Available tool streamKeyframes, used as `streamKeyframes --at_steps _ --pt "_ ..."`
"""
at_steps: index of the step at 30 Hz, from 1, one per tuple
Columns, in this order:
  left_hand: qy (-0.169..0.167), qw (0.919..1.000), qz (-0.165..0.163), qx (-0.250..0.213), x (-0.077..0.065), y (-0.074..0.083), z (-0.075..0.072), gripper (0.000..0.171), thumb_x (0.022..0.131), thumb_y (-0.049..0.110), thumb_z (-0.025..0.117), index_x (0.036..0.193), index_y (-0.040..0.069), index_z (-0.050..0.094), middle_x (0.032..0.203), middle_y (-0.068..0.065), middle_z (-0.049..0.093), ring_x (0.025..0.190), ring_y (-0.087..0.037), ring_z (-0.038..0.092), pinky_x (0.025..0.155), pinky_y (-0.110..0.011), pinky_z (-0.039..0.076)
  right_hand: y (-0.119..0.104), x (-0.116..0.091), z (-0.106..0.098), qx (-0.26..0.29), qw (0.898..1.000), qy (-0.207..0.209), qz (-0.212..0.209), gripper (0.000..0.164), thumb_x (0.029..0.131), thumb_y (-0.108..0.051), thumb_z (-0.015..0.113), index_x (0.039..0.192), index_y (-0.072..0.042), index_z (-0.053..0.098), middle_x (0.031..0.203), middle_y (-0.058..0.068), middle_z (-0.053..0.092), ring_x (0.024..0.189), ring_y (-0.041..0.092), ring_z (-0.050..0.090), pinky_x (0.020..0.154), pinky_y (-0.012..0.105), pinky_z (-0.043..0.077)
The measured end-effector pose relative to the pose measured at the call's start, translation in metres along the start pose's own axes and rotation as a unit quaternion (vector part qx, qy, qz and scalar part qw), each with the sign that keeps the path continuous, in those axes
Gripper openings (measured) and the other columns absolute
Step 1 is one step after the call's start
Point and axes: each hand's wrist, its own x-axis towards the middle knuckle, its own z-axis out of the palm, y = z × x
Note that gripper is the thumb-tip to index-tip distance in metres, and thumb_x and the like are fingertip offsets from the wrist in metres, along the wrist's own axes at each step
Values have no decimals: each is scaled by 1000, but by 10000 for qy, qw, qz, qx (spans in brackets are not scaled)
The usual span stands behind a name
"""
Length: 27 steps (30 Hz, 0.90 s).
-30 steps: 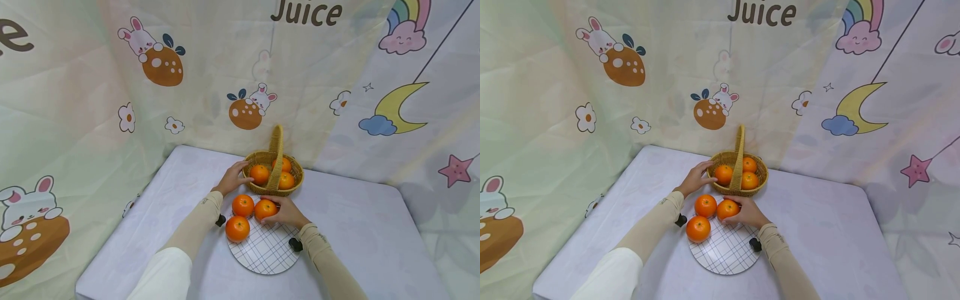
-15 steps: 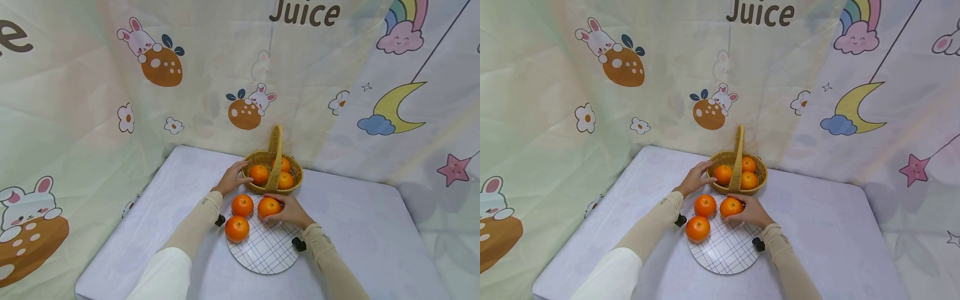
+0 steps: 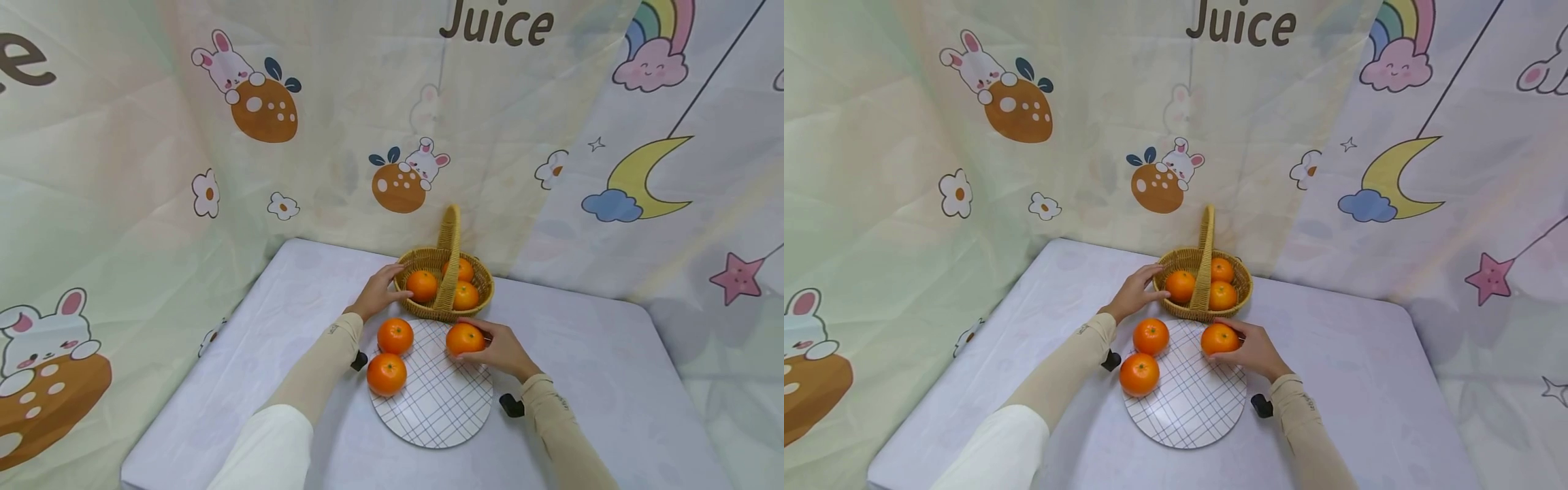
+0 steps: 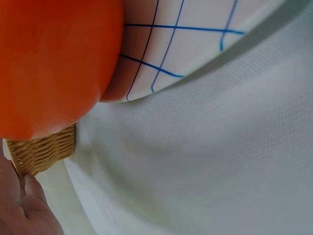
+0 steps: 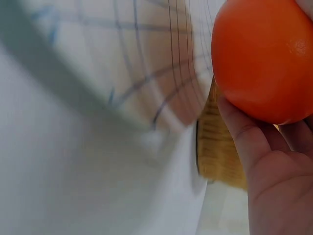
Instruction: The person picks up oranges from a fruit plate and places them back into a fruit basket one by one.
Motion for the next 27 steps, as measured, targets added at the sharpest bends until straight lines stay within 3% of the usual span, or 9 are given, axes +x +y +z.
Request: streamKeyframes --at_steps 9,15,17,19,24,27 --pt "32 10000 42 61 0 0 0 75 84 36 76 143 0 46 149 -8 42 135 -23 41 108 -34 39 17 -26 -34 -174 9990 347 233 78 70 -44 87 138 -18 57 137 5 56 113 26 57 93 40 51" --pt "22 10000 77 41 0 -1 0 76 84 37 76 143 -1 46 149 -9 42 135 -24 41 108 -35 39 29 -43 -50 -467 9962 529 509 79 73 -49 83 140 -20 55 138 4 55 118 27 54 90 18 46" --pt "33 10000 63 63 -1 -1 -1 75 84 36 76 143 0 46 148 -8 42 135 -24 42 108 -35 39 30 -46 -53 -487 9956 575 553 79 73 -49 83 140 -19 54 138 4 55 119 27 54 89 15 45" --pt "40 9999 46 96 -1 -1 -1 75 84 36 76 143 0 47 148 -8 42 135 -23 42 108 -35 39 30 -47 -53 -482 9953 605 582 80 72 -50 83 140 -19 54 138 4 55 119 27 54 92 21 47" --pt "0 9999 27 154 -1 1 -3 75 84 36 76 143 0 46 148 -8 42 135 -23 42 109 -34 38 31 -47 -51 -391 9955 577 637 82 73 -49 83 141 -17 53 139 7 54 120 30 52 99 48 47" --pt "-31 9999 20 156 -2 2 -3 75 85 35 76 143 0 46 149 -8 42 135 -23 42 109 -33 38 31 -45 -50 -332 9954 591 677 82 72 -49 83 141 -17 53 139 7 54 120 31 52 99 52 46"
